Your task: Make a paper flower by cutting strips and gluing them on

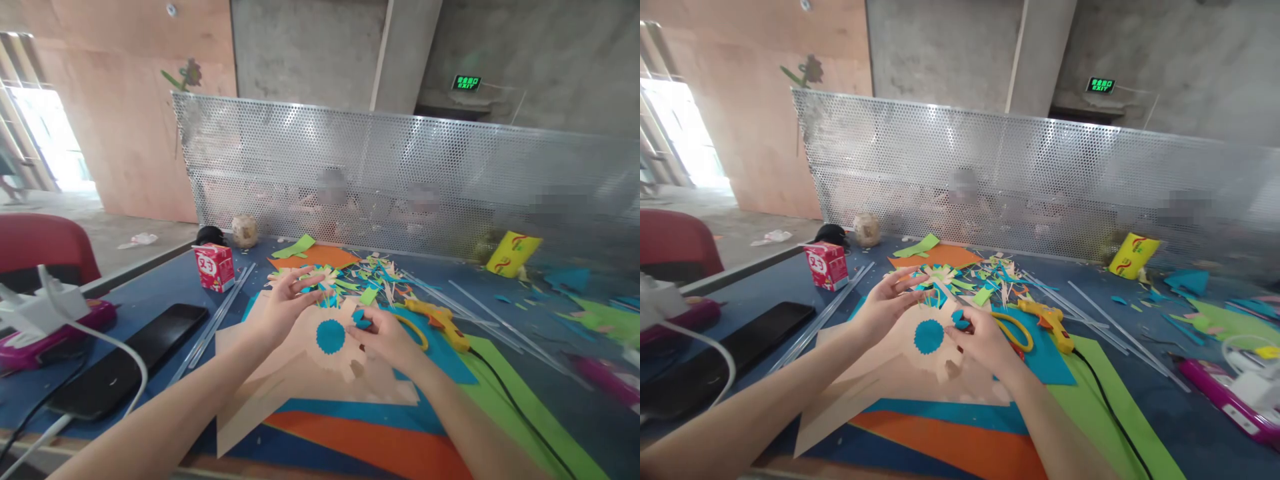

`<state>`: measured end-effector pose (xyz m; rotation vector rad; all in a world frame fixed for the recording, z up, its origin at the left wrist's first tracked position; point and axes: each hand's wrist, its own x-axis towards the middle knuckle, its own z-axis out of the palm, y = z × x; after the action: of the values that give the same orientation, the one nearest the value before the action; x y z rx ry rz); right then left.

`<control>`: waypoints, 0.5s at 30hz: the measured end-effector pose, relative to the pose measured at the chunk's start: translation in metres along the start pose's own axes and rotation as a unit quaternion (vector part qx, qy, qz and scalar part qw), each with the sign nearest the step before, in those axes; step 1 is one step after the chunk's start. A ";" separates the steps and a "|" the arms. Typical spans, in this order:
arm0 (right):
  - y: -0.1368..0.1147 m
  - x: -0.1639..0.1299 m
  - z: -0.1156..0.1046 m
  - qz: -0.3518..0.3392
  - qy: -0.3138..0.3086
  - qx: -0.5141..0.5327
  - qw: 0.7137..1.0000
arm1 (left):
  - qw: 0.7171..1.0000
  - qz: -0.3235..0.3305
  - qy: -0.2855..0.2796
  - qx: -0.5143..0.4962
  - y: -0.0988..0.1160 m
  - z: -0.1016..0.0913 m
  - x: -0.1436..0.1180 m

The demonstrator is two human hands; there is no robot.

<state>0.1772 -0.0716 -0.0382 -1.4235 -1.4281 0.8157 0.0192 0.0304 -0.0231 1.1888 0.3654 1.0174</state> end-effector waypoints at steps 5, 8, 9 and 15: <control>-0.002 0.000 0.000 0.009 -0.007 0.006 1.000 | 0.999 -0.002 -0.003 -0.039 0.002 0.001 -0.001; -0.001 0.000 0.000 0.003 0.002 0.004 1.000 | 0.998 -0.001 -0.004 -0.061 0.003 0.000 0.001; 0.000 0.000 0.000 -0.002 0.010 0.003 1.000 | 0.998 0.001 0.001 -0.069 0.003 0.000 0.002; 0.003 0.004 -0.008 0.000 0.062 0.035 0.997 | 0.994 -0.003 0.085 0.061 0.004 -0.005 0.005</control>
<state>0.1859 -0.0685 -0.0377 -1.3955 -1.2936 0.7575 0.0169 0.0372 -0.0200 1.2121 0.5718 1.1078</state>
